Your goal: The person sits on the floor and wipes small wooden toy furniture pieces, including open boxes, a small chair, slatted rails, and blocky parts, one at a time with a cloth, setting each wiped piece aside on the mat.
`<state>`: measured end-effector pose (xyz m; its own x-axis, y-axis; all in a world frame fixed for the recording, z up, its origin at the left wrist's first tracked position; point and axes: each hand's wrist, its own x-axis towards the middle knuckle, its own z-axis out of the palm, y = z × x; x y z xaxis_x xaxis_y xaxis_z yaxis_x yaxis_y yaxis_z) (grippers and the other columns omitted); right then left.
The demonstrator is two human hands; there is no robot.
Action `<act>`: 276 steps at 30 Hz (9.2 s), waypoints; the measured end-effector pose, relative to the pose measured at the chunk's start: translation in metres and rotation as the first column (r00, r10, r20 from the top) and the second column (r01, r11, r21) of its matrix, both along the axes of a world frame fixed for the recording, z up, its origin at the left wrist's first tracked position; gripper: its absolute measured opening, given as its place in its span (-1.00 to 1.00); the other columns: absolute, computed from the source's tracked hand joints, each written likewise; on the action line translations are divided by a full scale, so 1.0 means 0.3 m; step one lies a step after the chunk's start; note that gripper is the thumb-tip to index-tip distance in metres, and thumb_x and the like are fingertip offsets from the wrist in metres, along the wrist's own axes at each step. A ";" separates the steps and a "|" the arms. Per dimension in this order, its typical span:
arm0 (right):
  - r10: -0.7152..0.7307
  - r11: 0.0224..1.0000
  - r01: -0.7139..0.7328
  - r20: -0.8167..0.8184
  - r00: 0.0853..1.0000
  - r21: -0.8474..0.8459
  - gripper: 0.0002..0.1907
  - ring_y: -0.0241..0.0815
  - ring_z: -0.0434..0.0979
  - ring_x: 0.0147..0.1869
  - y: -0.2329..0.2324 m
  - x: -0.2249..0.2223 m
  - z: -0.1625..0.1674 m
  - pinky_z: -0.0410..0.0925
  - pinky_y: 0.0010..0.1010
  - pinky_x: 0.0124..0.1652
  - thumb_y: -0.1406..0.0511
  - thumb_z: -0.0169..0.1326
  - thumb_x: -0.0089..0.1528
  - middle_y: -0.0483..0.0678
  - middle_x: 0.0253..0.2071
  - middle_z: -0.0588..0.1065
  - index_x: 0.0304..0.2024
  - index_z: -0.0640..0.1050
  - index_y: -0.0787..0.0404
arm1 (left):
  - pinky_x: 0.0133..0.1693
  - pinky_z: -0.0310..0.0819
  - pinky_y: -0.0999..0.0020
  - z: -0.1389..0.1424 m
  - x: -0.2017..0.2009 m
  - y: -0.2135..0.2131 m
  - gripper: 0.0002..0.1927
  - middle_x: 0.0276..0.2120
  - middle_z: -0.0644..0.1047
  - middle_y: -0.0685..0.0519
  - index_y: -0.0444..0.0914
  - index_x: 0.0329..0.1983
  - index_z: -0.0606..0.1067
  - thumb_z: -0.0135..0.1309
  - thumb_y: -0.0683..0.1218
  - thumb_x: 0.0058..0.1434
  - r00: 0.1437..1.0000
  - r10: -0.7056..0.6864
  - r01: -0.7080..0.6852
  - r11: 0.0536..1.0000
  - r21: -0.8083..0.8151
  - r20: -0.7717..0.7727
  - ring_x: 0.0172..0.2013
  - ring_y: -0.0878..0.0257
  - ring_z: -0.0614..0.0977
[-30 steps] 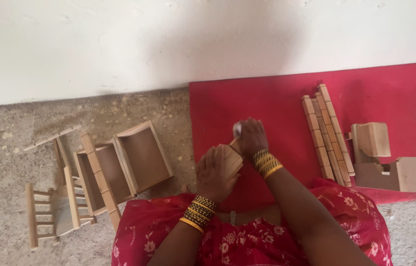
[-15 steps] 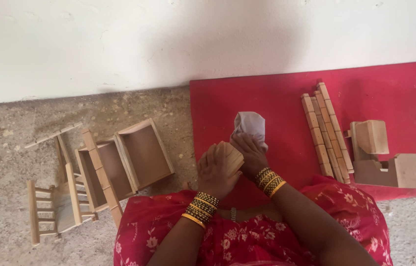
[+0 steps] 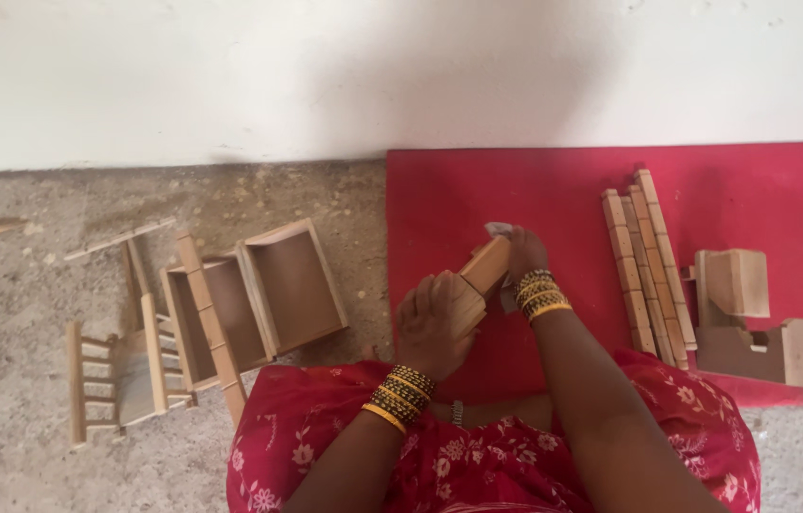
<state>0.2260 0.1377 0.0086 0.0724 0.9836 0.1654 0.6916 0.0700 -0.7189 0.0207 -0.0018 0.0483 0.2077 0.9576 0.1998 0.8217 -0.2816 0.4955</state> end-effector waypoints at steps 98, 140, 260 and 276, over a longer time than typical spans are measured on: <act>0.434 0.868 -0.222 0.461 0.774 -0.444 -0.25 0.08 0.31 0.45 -0.462 -0.064 -0.194 0.17 -0.05 0.38 -0.08 0.14 0.19 0.10 0.42 0.30 0.35 0.44 0.09 | -0.01 0.57 0.14 0.182 -1.267 -1.097 -0.14 0.12 0.45 -0.06 -0.19 0.17 0.37 0.49 -0.12 -0.26 -0.393 0.819 -0.867 -0.179 -0.466 0.418 0.10 0.08 0.55; 0.417 0.882 -0.275 0.360 0.835 -0.383 -0.34 0.12 0.38 0.38 -0.469 -0.052 -0.192 0.27 -0.08 0.32 -0.01 0.15 0.20 0.14 0.35 0.39 0.27 0.51 0.16 | 0.15 0.45 -0.19 -0.177 -1.061 -0.876 -0.27 0.35 0.22 -0.36 -0.23 0.05 0.40 0.54 -0.01 -0.14 0.282 0.914 -0.955 0.239 0.173 0.292 0.31 -0.25 0.27; 0.365 0.929 -0.336 0.237 0.900 -0.155 -0.65 0.11 0.36 0.39 -0.706 0.131 0.103 0.39 -0.11 0.19 0.41 -0.01 0.28 0.05 0.32 0.45 0.11 0.56 0.16 | 0.34 0.17 0.31 -0.297 -0.057 0.059 -0.08 0.41 0.27 -0.24 -0.43 0.52 -0.19 -0.12 0.23 0.41 0.575 0.200 0.412 0.766 -0.493 0.793 0.41 0.09 0.30; -0.288 0.953 0.303 -0.401 0.870 -0.026 -0.66 -0.16 0.62 0.08 -0.551 0.353 -0.054 0.43 -0.41 0.04 0.36 0.03 0.31 0.12 0.00 0.62 0.11 0.57 0.37 | 0.35 -0.04 -0.23 0.138 0.335 -0.061 0.22 0.44 0.03 -0.28 -0.24 0.50 -0.07 0.22 0.47 0.02 0.972 -0.073 0.009 0.961 -0.276 -0.222 0.43 -0.15 0.08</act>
<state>0.3317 -0.0276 -0.0076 0.4259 0.8995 0.0972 0.3424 -0.0608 -0.9376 0.1211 -0.0201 0.0897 0.2575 0.9584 -0.1230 0.9119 -0.1989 0.3590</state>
